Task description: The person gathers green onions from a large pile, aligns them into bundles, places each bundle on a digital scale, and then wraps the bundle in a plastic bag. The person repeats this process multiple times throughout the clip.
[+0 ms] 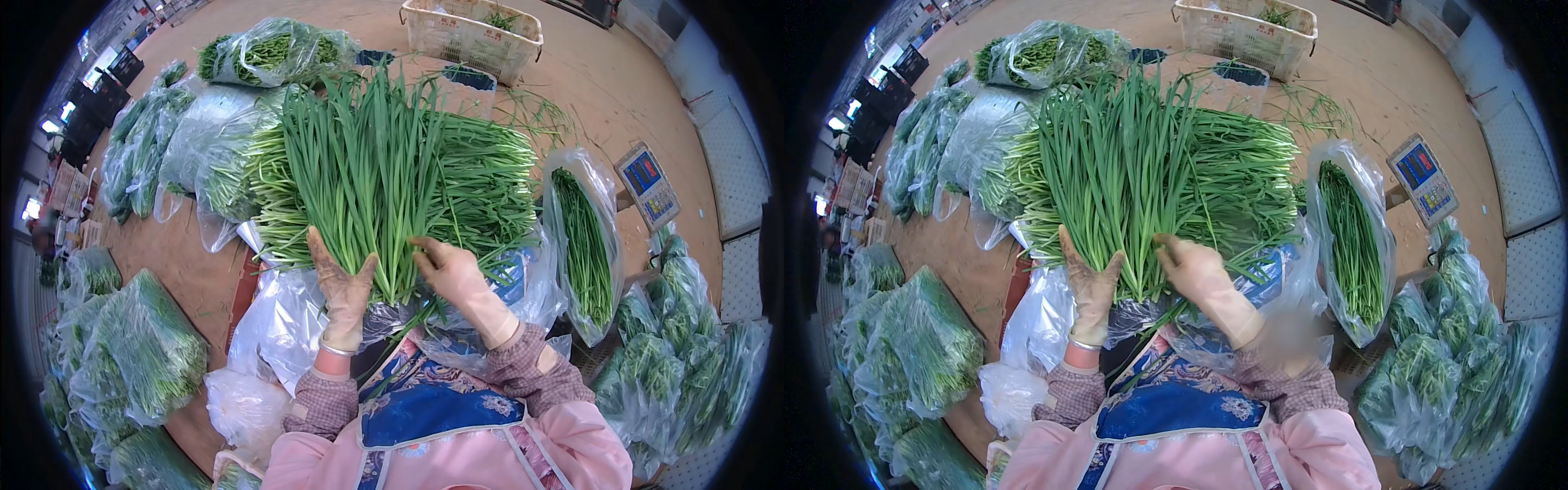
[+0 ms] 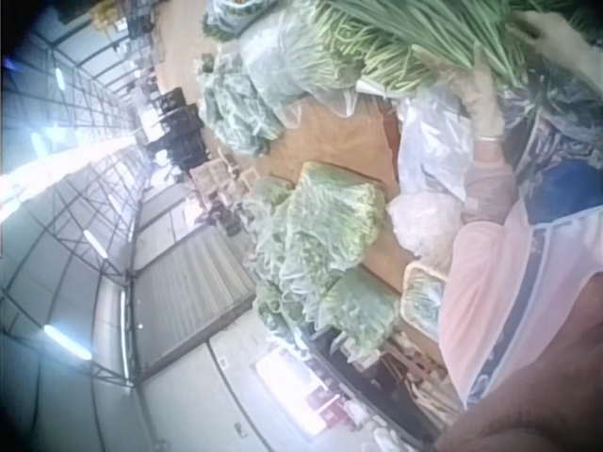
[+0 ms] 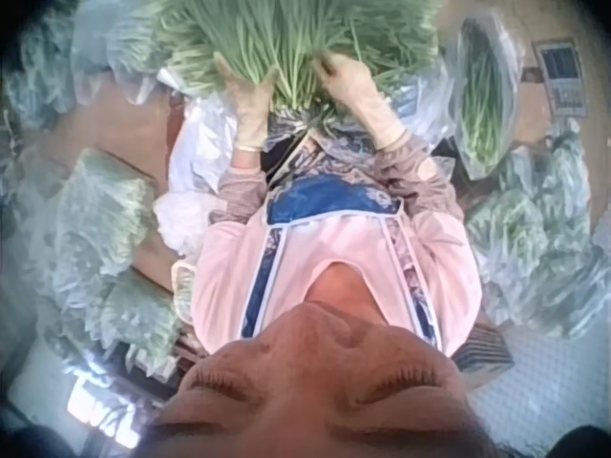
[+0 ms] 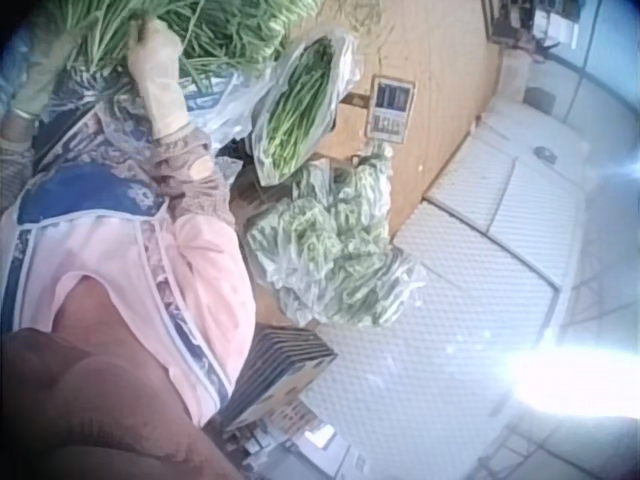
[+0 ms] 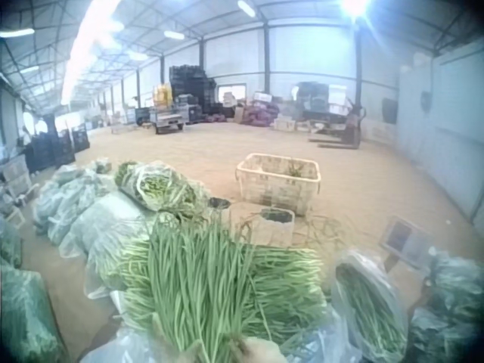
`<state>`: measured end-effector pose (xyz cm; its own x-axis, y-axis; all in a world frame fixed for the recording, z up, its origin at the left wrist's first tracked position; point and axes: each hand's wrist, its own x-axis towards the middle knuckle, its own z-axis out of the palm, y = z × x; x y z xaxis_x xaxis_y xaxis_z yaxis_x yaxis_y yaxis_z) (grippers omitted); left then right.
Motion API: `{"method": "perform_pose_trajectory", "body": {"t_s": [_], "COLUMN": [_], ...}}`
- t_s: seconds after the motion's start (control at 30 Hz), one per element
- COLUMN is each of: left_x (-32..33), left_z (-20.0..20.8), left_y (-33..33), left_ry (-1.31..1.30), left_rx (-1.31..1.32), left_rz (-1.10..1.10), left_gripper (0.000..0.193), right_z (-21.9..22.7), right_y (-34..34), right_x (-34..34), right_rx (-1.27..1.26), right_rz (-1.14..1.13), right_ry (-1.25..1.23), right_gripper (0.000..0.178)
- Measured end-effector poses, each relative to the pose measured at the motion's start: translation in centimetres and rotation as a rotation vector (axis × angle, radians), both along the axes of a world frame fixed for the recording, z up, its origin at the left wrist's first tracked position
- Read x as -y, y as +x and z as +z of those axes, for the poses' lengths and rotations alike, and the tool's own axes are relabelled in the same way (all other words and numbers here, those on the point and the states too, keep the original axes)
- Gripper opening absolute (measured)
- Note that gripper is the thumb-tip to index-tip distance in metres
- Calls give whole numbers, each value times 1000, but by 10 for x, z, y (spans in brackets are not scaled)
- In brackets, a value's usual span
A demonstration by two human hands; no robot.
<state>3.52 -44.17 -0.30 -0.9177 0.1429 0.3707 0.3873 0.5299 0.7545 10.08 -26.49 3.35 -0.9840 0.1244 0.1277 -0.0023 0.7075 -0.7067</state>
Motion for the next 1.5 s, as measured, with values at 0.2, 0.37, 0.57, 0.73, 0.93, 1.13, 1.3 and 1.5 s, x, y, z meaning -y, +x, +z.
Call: {"method": "perform_pose_trajectory", "body": {"t_s": [0.2, 0.37, 0.57, 0.73, 0.93, 1.13, 1.3, 1.5], "left_x": [-2, -4, 0, -5, 2, 2, 2, 2], "left_z": [0, 10, 33, 19, 3, 12, 12, 8], "left_y": [-1, 7, 34, 28, 11, 12, 16, 12], "left_ry": [-17, -110, -388, -383, -57, -103, -523, -515], "left_rx": [-37, -147, -362, -242, -207, -202, -310, -281], "left_rz": [7, 74, -239, -146, -117, -95, -210, -238], "left_gripper": [102, 92, 63, 48, 26, 49, 61, 38], "right_z": [-8, -11, -10, 6, -7, -11, -8, -17], "right_y": [-7, 3, 11, 10, -7, -22, -18, -26], "right_x": [-9, -15, 15, 8, 1, -18, -23, -22], "right_rx": [72, 259, 502, 233, -113, 54, 204, 158], "right_rz": [0, -153, -122, 80, 35, 66, 41, 106], "right_ry": [100, -127, -688, -354, -12, 220, 142, 347], "right_gripper": [25, 26, 31, 33, 33, 58, 50, 25]}}
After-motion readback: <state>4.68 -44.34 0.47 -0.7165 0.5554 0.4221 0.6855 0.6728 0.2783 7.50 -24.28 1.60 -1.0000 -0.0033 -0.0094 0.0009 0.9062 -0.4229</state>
